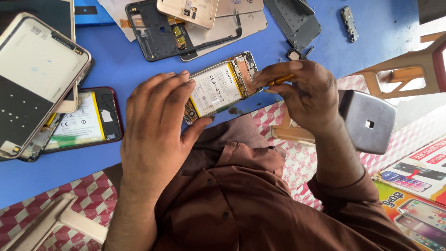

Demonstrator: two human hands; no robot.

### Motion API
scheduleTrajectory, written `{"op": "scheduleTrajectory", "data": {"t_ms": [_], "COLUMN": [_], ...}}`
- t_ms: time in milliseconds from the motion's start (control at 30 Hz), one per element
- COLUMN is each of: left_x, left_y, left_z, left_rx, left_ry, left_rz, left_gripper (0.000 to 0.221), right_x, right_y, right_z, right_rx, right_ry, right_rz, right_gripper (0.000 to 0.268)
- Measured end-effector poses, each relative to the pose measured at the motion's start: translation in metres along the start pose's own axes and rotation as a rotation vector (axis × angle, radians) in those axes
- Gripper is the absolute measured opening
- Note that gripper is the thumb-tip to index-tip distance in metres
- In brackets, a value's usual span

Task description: The person uses a screwdriver and a toothbrush to clean and adjust components inside a disassembled smartphone. They repeatedly brush the battery area and use the screwdriver to manipulate small parts near the motherboard.

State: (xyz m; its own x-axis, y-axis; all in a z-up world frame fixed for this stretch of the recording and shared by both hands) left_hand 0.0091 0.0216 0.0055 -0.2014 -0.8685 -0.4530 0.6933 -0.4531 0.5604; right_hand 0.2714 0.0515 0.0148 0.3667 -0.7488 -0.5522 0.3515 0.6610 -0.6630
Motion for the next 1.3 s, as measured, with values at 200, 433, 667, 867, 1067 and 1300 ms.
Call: {"op": "scheduleTrajectory", "data": {"t_ms": [200,433,667,867,1067,1300], "left_x": [-0.002,-0.002,0.004,0.002,0.004,0.001], "left_y": [0.000,0.001,0.000,0.004,0.006,0.008], "left_z": [0.001,0.001,-0.003,-0.001,-0.001,0.002], "left_rx": [0.024,0.020,-0.004,-0.012,-0.037,-0.008], "left_ry": [0.005,0.000,0.003,0.023,0.033,0.037], "left_rz": [0.003,-0.006,-0.009,-0.018,-0.017,-0.011], "left_gripper": [0.068,0.068,0.068,0.067,0.066,0.065], "right_x": [0.016,0.034,0.045,0.045,0.038,0.004], "right_y": [0.009,0.000,-0.007,-0.008,-0.002,0.057], "right_z": [-0.004,-0.018,-0.039,-0.040,0.026,0.072], "right_rx": [-0.076,0.087,0.164,0.150,-0.142,-0.190], "right_ry": [0.096,0.277,0.520,0.589,1.027,0.896], "right_rz": [-0.115,-0.158,-0.179,-0.157,-0.275,-0.519], "right_gripper": [0.053,0.055,0.057,0.060,0.072,0.092]}}
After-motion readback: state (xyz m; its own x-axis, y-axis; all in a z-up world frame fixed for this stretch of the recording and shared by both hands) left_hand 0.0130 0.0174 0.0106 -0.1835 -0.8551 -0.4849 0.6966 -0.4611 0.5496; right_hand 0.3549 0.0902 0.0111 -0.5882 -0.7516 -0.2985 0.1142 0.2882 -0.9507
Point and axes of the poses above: each hand's wrist, its own x-axis away from the middle knuckle, its own z-axis out of the back of the hand, y = z × x, the point moved 3 cm from there along -x, towards the middle knuckle, and after that the axes turned 10 degrees about y, right-handed, at the moved point
